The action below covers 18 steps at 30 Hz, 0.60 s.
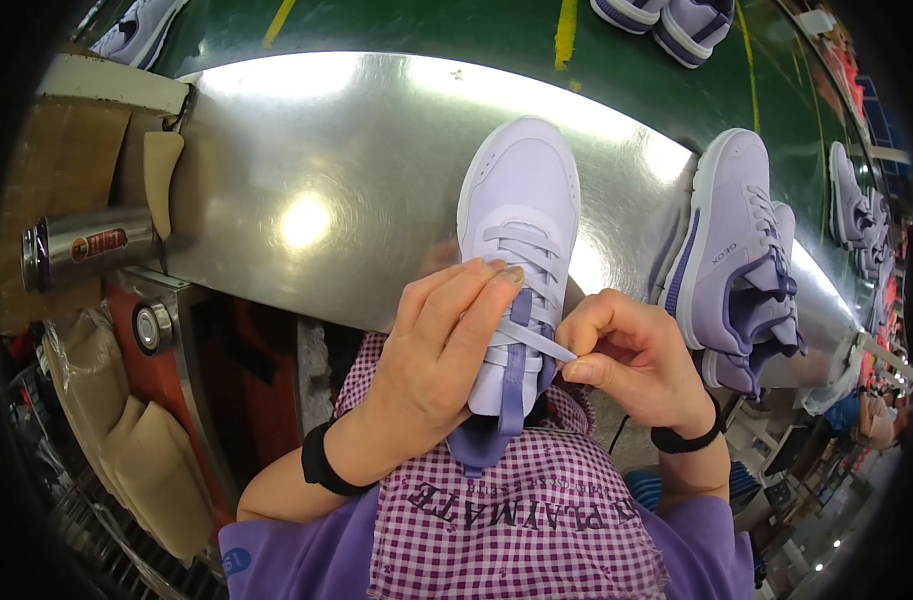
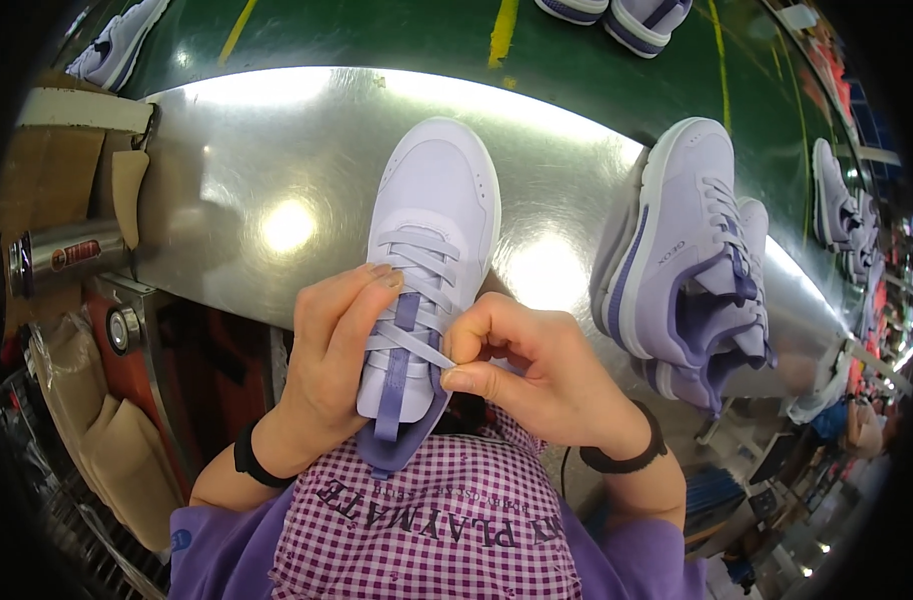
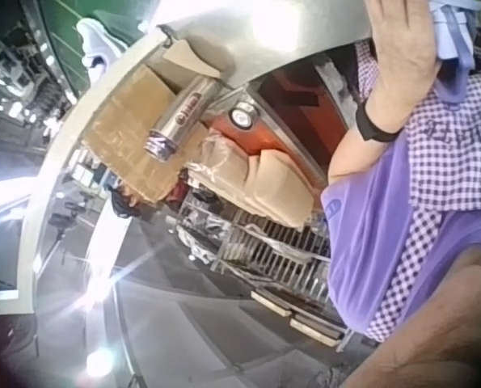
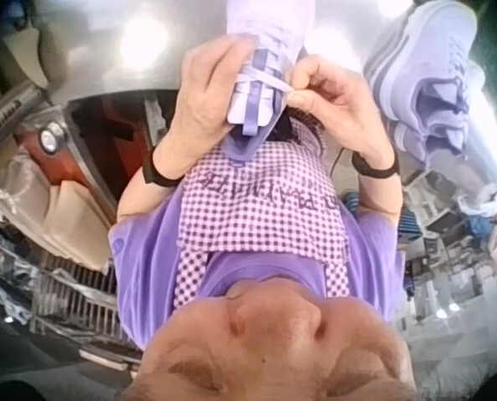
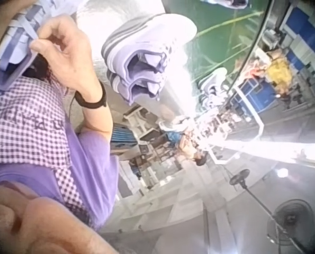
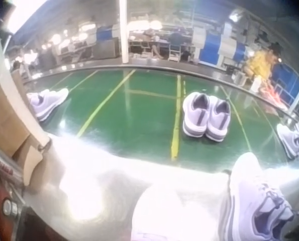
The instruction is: The worker is performing manual stitching and finishing work on purple and white sneakers on a production line.
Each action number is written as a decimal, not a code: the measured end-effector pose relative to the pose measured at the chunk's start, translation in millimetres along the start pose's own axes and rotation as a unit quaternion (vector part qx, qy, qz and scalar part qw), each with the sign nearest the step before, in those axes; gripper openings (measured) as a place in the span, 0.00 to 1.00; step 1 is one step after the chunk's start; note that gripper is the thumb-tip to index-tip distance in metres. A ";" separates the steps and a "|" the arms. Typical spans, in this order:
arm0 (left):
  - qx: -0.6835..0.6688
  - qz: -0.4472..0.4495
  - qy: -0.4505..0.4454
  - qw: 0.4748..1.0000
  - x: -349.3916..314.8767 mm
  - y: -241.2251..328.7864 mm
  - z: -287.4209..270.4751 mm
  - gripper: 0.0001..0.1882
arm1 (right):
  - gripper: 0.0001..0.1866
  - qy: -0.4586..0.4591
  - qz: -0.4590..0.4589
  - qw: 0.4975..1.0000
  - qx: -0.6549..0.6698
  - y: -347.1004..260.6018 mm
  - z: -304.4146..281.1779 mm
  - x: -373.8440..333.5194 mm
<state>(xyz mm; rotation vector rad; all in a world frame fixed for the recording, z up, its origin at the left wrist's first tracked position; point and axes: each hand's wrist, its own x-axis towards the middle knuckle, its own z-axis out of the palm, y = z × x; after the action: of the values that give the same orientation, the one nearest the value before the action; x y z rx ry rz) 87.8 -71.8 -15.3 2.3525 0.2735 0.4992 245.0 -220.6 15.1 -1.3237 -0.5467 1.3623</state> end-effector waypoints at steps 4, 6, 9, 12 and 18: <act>0.008 -0.001 0.003 1.000 -1.2 0.1 1.6 0.31 | 0.08 -0.011 0.072 0.996 0.046 -12.7 0.5 -3.3; 0.027 -0.003 0.013 1.000 -2.7 -0.9 3.8 0.31 | 0.08 -0.023 0.099 0.993 0.067 -16.4 -0.5 -3.6; 0.021 -0.003 0.017 1.000 -3.1 -1.7 4.7 0.30 | 0.08 -0.027 0.084 0.993 0.085 -16.8 -1.0 -4.9; 0.009 -0.005 0.021 1.000 -1.8 -0.5 5.0 0.30 | 0.08 -0.023 0.075 0.994 0.082 -18.0 -0.1 -6.6; -0.024 -0.015 0.036 0.999 -2.5 -2.0 7.9 0.34 | 0.09 0.275 -0.138 0.901 -0.305 -12.3 9.2 -6.1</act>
<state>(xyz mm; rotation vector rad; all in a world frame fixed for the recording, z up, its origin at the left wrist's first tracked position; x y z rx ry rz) 88.9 -75.9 -22.7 2.2831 0.3253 0.5720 239.9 -219.3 30.8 -1.9572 -0.7597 0.5358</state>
